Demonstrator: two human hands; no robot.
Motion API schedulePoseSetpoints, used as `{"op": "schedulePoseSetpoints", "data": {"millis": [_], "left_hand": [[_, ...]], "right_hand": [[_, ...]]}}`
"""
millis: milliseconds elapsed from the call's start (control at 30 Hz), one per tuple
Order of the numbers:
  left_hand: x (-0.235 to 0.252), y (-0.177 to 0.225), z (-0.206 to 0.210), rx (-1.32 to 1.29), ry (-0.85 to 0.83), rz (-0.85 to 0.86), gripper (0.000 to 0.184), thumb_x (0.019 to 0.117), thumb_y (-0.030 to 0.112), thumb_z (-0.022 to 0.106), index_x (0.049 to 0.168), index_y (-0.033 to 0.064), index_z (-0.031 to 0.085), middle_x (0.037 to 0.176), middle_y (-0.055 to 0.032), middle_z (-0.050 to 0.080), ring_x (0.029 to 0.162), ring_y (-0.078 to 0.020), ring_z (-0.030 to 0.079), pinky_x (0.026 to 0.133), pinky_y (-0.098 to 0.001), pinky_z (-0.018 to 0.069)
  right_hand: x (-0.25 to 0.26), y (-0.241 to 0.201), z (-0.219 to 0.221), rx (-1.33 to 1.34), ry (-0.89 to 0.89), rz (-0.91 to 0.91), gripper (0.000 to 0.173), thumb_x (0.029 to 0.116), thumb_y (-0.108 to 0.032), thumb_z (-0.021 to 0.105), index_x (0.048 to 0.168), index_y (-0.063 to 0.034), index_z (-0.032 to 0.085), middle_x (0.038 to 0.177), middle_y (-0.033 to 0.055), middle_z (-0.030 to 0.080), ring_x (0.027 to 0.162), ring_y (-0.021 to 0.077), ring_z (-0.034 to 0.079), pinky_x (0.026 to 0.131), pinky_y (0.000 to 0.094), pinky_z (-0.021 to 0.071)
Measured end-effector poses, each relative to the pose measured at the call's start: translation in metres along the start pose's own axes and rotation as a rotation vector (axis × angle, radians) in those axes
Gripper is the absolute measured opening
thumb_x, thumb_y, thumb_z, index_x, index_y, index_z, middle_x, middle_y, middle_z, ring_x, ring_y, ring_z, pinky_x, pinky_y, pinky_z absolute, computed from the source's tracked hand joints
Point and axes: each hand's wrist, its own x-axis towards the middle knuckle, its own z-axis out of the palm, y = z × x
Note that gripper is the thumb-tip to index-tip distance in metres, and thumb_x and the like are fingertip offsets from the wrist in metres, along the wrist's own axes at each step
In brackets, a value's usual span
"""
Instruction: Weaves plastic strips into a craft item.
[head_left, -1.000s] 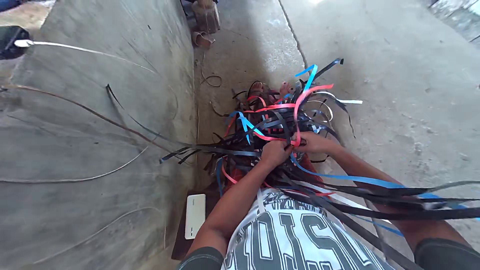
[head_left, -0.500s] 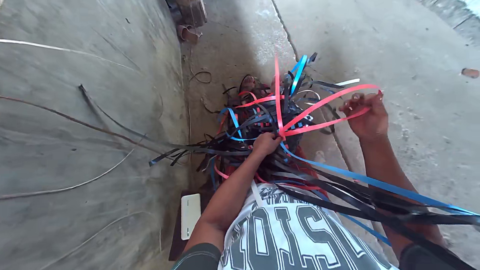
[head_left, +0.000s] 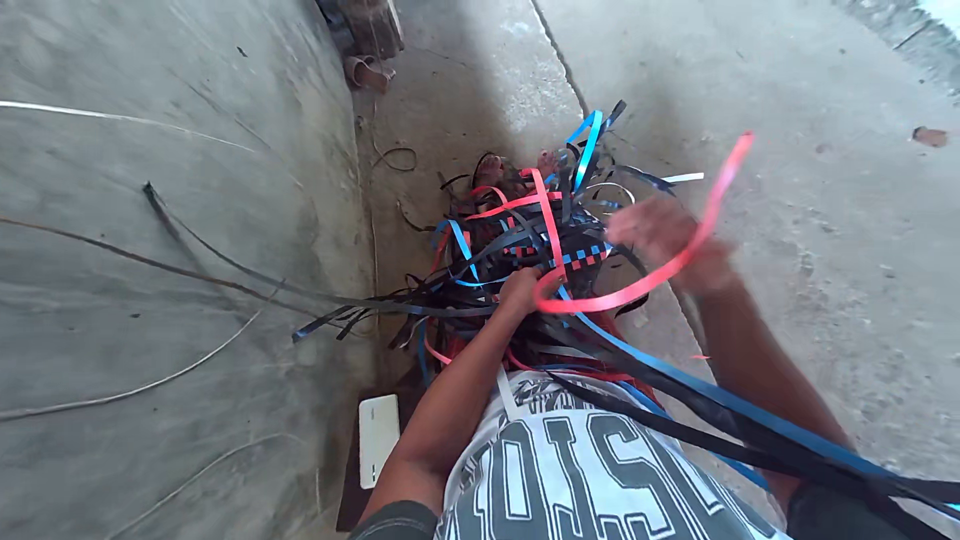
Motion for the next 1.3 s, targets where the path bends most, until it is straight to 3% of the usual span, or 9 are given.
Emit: {"op": "schedulePoseSetpoints", "data": {"millis": [133, 333, 467, 633, 733, 867, 933, 1167, 1300], "left_hand": [[-0.026, -0.010, -0.007, -0.123, 0.141, 0.154, 0.034, 0.0951, 0.033, 0.073, 0.116, 0.0069, 0.074, 0.114, -0.0166, 0.074, 0.111, -0.0325, 0.069, 0.100, -0.0585, 0.0521], [-0.104, -0.016, -0.009, 0.085, 0.464, 0.441, 0.029, 0.1030, 0.026, 0.057, 0.104, 0.0072, 0.079, 0.113, -0.0163, 0.071, 0.119, -0.0380, 0.061, 0.103, -0.0554, 0.0469], [-0.114, 0.002, 0.004, 0.051, 0.276, 0.719, 0.028, 0.1041, 0.017, 0.055, 0.104, -0.0014, 0.076, 0.100, -0.0180, 0.075, 0.100, -0.0328, 0.073, 0.094, -0.0478, 0.0568], [-0.050, 0.004, 0.008, -0.032, 0.547, 0.560, 0.034, 0.0988, 0.008, 0.060, 0.131, -0.0010, 0.067, 0.121, -0.0217, 0.069, 0.114, -0.0352, 0.067, 0.101, -0.0492, 0.0538], [-0.018, 0.003, -0.002, -0.085, 0.337, 0.229, 0.041, 0.1045, 0.027, 0.060, 0.133, -0.0020, 0.058, 0.132, -0.0220, 0.062, 0.127, -0.0359, 0.058, 0.110, -0.0524, 0.0454], [-0.002, 0.003, -0.007, -0.172, 0.150, 0.027, 0.047, 0.1040, 0.043, 0.061, 0.125, 0.0007, 0.062, 0.114, -0.0222, 0.068, 0.111, -0.0374, 0.066, 0.099, -0.0582, 0.0504], [-0.001, 0.003, -0.007, -0.123, 0.135, 0.058, 0.039, 0.1059, 0.038, 0.058, 0.115, 0.0012, 0.068, 0.108, -0.0205, 0.070, 0.107, -0.0366, 0.066, 0.099, -0.0603, 0.0473], [-0.009, 0.011, 0.002, 0.158, 0.260, 0.200, 0.028, 0.1042, 0.028, 0.060, 0.125, 0.0150, 0.074, 0.135, -0.0165, 0.061, 0.130, -0.0387, 0.052, 0.110, -0.0643, 0.0316], [-0.008, 0.002, -0.006, 0.037, 0.176, 0.351, 0.024, 0.1041, 0.012, 0.056, 0.115, -0.0031, 0.071, 0.120, -0.0230, 0.062, 0.118, -0.0391, 0.059, 0.104, -0.0564, 0.0454]], "right_hand": [[-0.018, 0.057, 0.069, -0.447, -0.338, 0.239, 0.107, 0.0691, -0.058, 0.085, 0.152, -0.0013, 0.046, 0.161, 0.0187, 0.038, 0.150, 0.0314, 0.035, 0.120, 0.0519, 0.0349], [-0.045, 0.110, 0.106, -0.724, -0.280, 0.198, 0.103, 0.0907, -0.068, 0.057, 0.158, 0.0049, 0.029, 0.168, 0.0264, 0.017, 0.158, 0.0404, 0.011, 0.127, 0.0587, 0.0076], [-0.044, 0.124, 0.121, -0.871, -0.198, 0.161, 0.069, 0.0990, -0.031, 0.057, 0.155, 0.0049, 0.038, 0.165, 0.0268, 0.026, 0.155, 0.0430, 0.022, 0.123, 0.0641, 0.0157], [-0.043, 0.105, 0.126, -0.838, -0.240, 0.313, 0.079, 0.0977, -0.050, 0.057, 0.153, 0.0039, 0.042, 0.163, 0.0274, 0.031, 0.155, 0.0426, 0.020, 0.126, 0.0607, 0.0093], [-0.053, 0.110, 0.126, -0.861, -0.154, 0.210, 0.070, 0.1000, -0.051, 0.053, 0.146, 0.0021, 0.053, 0.158, 0.0244, 0.042, 0.152, 0.0415, 0.030, 0.125, 0.0610, 0.0188], [-0.048, 0.106, 0.121, -0.775, 0.043, 0.018, 0.028, 0.0978, -0.020, 0.060, 0.108, 0.0007, 0.076, 0.123, 0.0201, 0.071, 0.123, 0.0379, 0.064, 0.114, 0.0654, 0.0367], [-0.034, 0.097, 0.114, -0.706, 0.142, 0.018, 0.019, 0.0938, -0.009, 0.062, 0.093, 0.0002, 0.078, 0.104, 0.0171, 0.073, 0.105, 0.0313, 0.070, 0.100, 0.0508, 0.0530], [0.033, 0.082, 0.079, -0.469, 0.082, 0.600, 0.046, 0.1039, -0.019, 0.061, 0.146, -0.0016, 0.054, 0.132, 0.0228, 0.063, 0.117, 0.0333, 0.064, 0.102, 0.0497, 0.0509], [0.011, 0.083, 0.079, -0.344, 0.215, 0.409, 0.016, 0.0954, -0.009, 0.071, 0.103, 0.0048, 0.066, 0.099, 0.0160, 0.067, 0.085, 0.0213, 0.065, 0.078, 0.0405, 0.0567]]}}
